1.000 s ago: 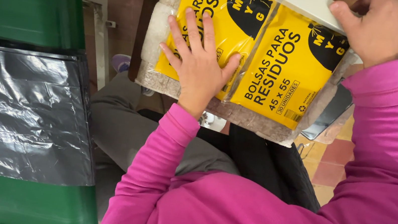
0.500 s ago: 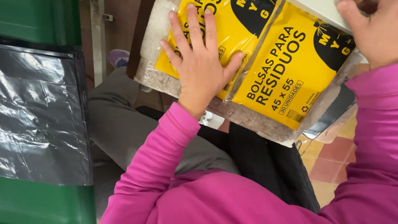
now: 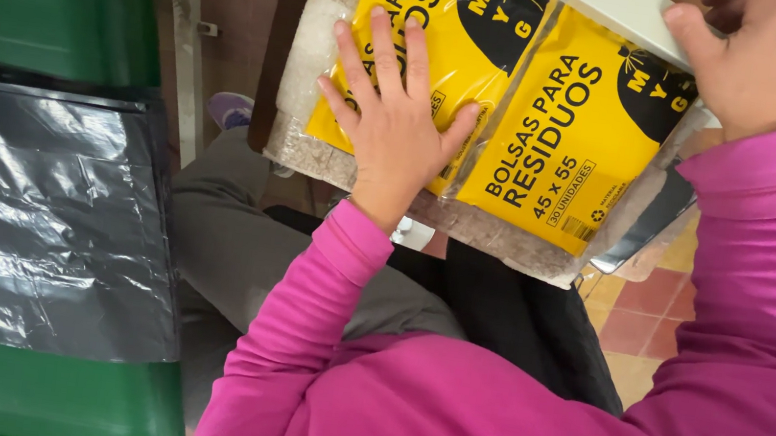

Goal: Folding black plastic trash bags and packaging them into yellow plastic sleeves using a manual heat sealer.

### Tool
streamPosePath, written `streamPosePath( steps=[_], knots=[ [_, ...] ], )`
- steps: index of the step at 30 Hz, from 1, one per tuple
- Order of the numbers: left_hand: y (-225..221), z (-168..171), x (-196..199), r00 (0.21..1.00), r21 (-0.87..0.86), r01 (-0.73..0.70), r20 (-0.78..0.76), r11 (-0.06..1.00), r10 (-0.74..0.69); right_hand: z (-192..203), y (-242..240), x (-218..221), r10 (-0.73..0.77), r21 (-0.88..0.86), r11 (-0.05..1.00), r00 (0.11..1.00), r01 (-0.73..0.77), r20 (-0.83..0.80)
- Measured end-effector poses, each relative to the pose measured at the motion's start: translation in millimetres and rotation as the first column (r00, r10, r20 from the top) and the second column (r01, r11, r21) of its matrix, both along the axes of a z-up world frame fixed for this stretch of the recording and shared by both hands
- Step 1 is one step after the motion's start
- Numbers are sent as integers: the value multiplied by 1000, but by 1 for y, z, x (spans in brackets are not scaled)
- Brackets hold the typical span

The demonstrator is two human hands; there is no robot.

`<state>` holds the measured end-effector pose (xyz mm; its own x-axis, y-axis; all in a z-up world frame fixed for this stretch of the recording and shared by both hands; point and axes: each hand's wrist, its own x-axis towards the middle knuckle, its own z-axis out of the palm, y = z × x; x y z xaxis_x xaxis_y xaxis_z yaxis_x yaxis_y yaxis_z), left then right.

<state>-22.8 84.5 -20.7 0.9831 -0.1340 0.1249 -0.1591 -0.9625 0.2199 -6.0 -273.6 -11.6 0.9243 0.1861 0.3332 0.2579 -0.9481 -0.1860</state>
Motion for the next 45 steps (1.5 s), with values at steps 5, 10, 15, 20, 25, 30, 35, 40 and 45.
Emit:
streamPosePath(
  steps=[5, 10, 15, 20, 25, 30, 35, 40, 45],
  knots=[
    [3, 2, 1, 1000, -20, 1, 21, 1000, -1, 5, 3, 6, 24, -84, 996, 1000, -23, 9],
    [7, 3, 2, 999, -76, -22, 34, 997, 24, 2, 4, 2, -52, -149, 987, 998, 58, 47],
    [11, 2, 13, 992, -155, -75, 88, 985, 90, -6, 1, 7, -150, -139, 980, 988, 145, -28],
    [11, 28, 25, 987, -245, -157, -77, 957, 143, -10, 5, 9, -222, -150, 965, 975, 216, -23],
    [10, 47, 31, 963, -231, -226, -201, 946, 181, 2, 20, 11, -265, -115, 960, 961, 256, -73],
    [13, 30, 49, 965, -280, -241, -171, 929, 199, 33, 24, 19, -240, -51, 970, 970, 238, -31],
    [26, 19, 33, 930, -264, -311, -283, 913, 235, 74, 51, -29, 65, 109, 990, 980, -87, 190],
    [41, -5, 25, 905, -449, -338, -397, 827, 155, 79, 103, -104, -37, 170, 985, 988, 11, 150],
    [50, -25, 5, 953, -591, -263, -282, 763, 110, -43, 58, -91, -336, 339, 870, 934, 358, -125]
  ],
)
